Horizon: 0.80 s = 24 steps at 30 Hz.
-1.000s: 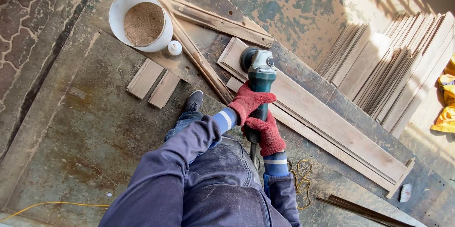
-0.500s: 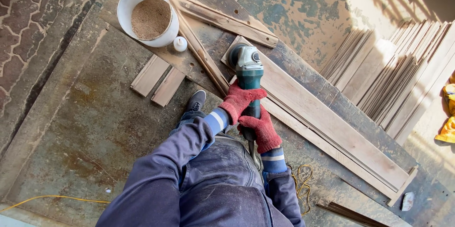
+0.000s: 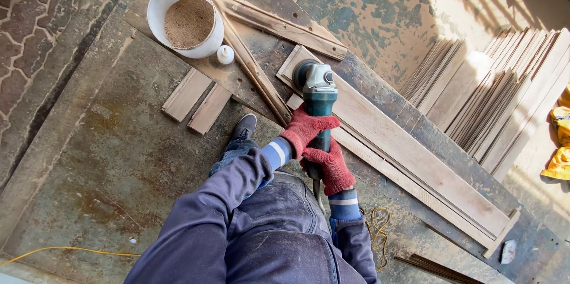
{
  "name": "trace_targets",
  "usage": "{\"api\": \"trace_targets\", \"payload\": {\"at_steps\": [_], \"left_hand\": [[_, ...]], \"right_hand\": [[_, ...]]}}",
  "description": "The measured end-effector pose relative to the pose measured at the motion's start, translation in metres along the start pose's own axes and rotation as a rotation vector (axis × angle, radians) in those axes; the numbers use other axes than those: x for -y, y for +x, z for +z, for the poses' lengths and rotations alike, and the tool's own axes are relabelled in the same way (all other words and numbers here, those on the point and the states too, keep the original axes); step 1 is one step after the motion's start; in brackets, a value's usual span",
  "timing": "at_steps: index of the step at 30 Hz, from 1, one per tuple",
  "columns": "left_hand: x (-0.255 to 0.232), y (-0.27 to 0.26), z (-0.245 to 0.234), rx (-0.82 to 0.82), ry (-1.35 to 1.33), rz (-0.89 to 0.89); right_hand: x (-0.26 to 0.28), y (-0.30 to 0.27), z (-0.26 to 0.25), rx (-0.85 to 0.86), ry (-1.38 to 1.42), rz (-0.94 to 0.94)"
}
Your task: Sanding a long piece of wood using a handheld power sander.
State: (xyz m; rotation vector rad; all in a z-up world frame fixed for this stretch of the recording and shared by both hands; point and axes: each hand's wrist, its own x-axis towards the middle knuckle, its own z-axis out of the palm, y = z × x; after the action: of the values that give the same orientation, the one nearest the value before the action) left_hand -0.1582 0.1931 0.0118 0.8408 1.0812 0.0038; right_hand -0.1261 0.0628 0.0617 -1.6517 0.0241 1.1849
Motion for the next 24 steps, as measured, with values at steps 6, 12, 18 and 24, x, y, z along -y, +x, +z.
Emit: {"api": "trace_targets", "payload": {"at_steps": [6,12,18,24], "left_hand": [[-0.056,-0.036,-0.035,0.254,0.209,-0.048],[0.012,0.021,0.029,-0.054,-0.100,-0.022],[0.038,0.012,0.113,0.186,0.127,-0.093],[0.042,0.010,0.131,0.288,0.342,-0.103]], "right_hand": [[0.029,-0.002,0.027,0.072,-0.011,-0.010],[0.007,-0.002,-0.015,-0.011,0.033,-0.006],[-0.019,-0.034,-0.067,-0.297,0.246,0.023],[-0.031,-0.037,-0.086,-0.362,0.332,0.039]]}}
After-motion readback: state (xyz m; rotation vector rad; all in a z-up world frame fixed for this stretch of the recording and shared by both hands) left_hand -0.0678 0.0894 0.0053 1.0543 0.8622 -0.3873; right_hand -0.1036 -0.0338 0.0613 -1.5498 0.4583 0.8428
